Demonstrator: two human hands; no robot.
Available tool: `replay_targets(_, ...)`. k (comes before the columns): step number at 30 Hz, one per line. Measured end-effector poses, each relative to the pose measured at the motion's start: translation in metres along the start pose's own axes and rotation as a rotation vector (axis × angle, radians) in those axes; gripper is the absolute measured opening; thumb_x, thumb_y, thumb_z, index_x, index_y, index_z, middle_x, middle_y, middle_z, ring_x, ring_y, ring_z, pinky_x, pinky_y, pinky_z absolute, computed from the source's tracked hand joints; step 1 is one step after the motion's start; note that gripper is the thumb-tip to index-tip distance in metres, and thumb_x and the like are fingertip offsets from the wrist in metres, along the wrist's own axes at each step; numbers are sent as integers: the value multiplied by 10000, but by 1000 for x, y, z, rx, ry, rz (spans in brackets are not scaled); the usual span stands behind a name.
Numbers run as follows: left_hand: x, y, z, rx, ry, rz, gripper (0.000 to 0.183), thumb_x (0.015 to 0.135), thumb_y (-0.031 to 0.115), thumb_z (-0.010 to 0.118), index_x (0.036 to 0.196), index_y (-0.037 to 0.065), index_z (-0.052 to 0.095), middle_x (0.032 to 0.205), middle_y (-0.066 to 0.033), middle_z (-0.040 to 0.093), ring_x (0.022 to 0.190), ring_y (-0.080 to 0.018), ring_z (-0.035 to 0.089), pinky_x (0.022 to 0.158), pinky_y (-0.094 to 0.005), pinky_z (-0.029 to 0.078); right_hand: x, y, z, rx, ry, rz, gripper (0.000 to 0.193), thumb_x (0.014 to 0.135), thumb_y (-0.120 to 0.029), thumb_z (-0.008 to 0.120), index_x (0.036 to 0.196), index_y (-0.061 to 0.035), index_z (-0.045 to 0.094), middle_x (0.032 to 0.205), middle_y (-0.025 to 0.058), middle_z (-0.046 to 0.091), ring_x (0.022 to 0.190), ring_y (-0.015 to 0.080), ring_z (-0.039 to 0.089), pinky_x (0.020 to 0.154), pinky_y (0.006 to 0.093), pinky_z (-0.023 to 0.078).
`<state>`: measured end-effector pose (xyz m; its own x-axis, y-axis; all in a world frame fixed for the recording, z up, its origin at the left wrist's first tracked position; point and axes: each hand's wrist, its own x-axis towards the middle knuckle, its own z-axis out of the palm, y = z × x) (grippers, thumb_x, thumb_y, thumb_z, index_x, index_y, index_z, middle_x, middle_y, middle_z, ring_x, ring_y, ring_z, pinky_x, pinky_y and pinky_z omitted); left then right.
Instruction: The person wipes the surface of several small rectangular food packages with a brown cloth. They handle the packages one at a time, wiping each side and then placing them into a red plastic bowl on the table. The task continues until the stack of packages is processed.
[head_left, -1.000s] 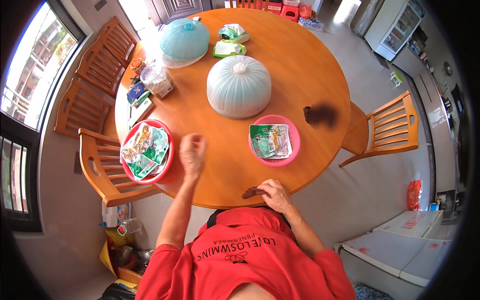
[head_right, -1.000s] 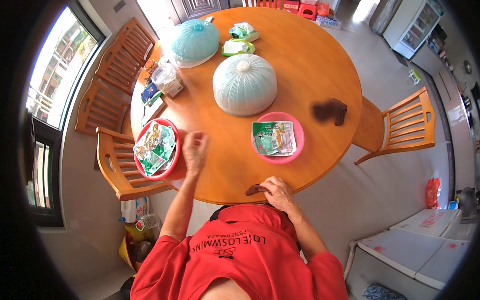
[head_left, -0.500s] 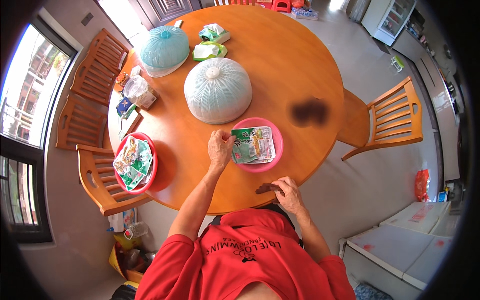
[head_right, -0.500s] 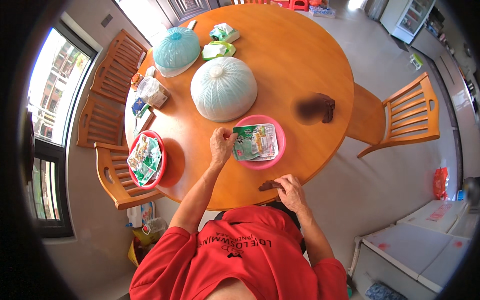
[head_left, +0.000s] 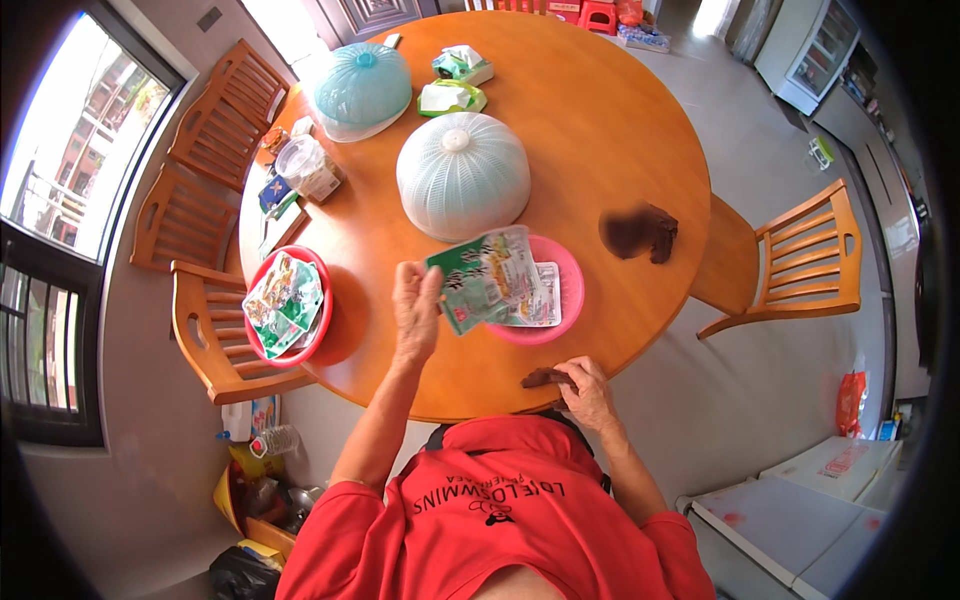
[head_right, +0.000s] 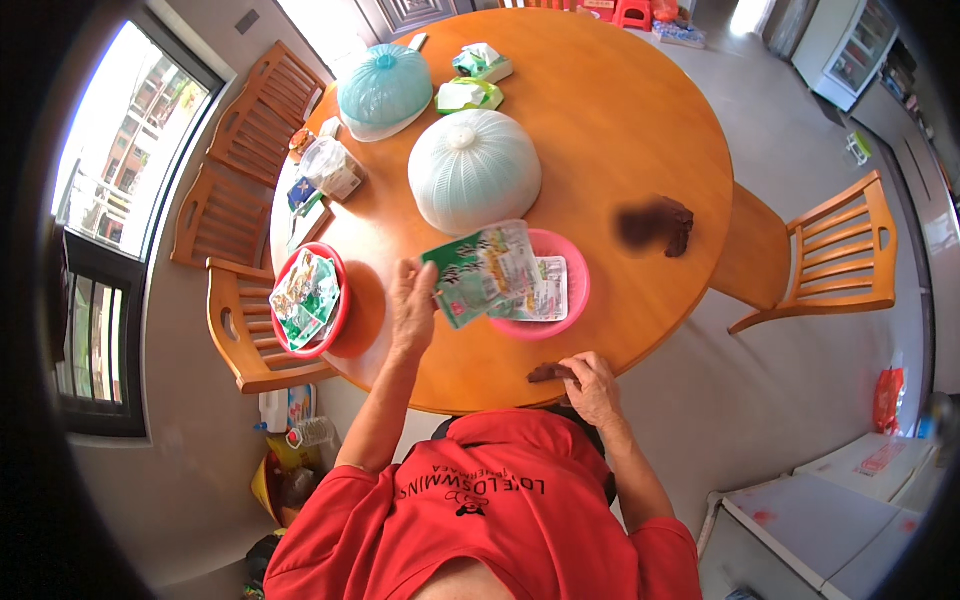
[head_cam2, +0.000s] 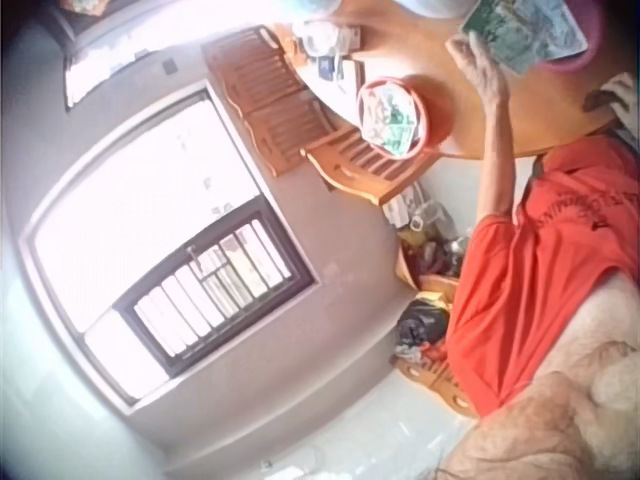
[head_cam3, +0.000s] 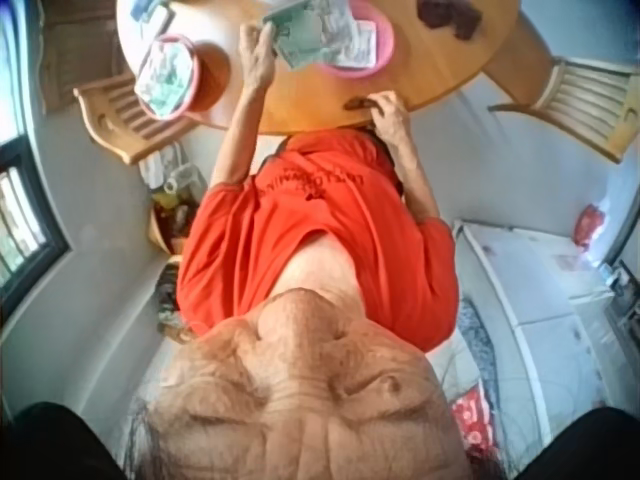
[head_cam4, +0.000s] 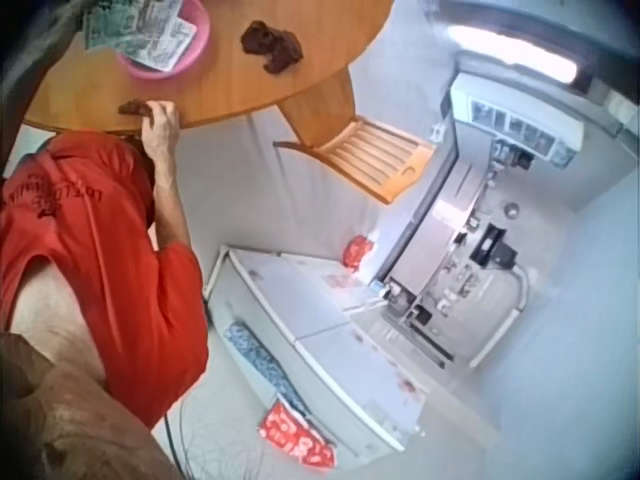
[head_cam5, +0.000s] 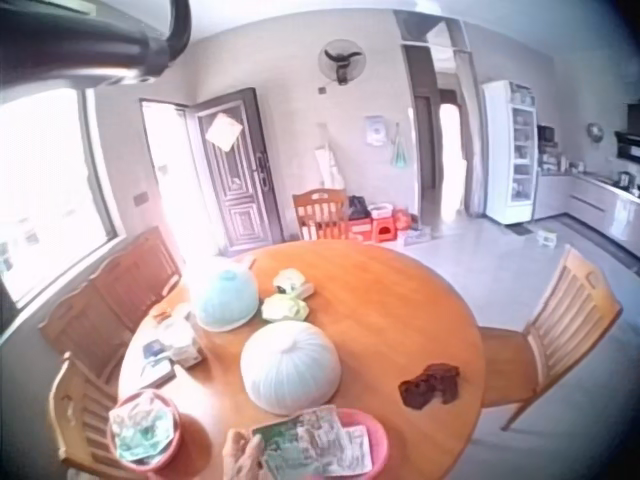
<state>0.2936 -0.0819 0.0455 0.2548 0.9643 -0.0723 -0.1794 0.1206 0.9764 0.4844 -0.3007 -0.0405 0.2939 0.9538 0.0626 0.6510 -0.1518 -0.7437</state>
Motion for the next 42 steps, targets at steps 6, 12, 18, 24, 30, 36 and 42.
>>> replay_targets(6,-34,-21,-97,-315,269,-19,125,953,177,559,911,113,461,818,-11,565,683,-113,573,586,-279,514,3,-18,0,65,-44,75,265,804,-15,626,1056,-95,646,989,84,577,954,270,597,812,370,500)
replay_targets(12,-62,-93,-163,-319,425,-161,139,926,123,592,899,109,457,782,-7,542,682,-117,558,594,-285,517,20,-66,26,583,-176,59,263,859,49,546,1107,-14,610,1019,97,595,971,195,637,828,291,528)
replay_targets(18,-60,-98,-167,-93,292,-152,349,860,63,658,1151,-49,502,966,-90,663,808,-146,633,726,-263,518,81,-128,109,263,129,-241,276,806,-14,610,1078,-58,604,971,121,542,941,300,579,809,399,485)
replay_targets(24,-53,-108,-177,-107,103,-144,259,862,40,637,1111,-18,598,961,-48,672,835,-112,629,772,-252,513,100,-172,183,-220,-79,-592,166,767,-141,656,927,-118,620,982,66,573,905,275,540,775,390,467)
replay_targets(30,-56,-104,-174,-169,114,-146,232,875,-2,603,1104,-33,589,961,-48,666,830,-99,619,765,-242,507,138,-156,188,-339,40,-425,114,760,-139,643,874,-149,640,920,49,581,889,281,551,729,382,497)
replay_targets(36,-58,-103,-170,-213,166,-198,221,872,-8,602,1091,-39,587,953,-50,666,827,-91,613,764,-234,500,130,-141,176,-377,201,-367,165,771,-97,621,936,-104,606,941,68,553,873,293,540,715,406,483)
replay_targets(42,-57,-110,-168,-242,194,-157,209,867,11,620,1072,-24,596,925,-54,681,779,-94,630,720,-230,514,76,-130,151,-608,169,-401,230,787,-85,582,1017,-65,578,927,69,518,818,260,536,648,374,473)
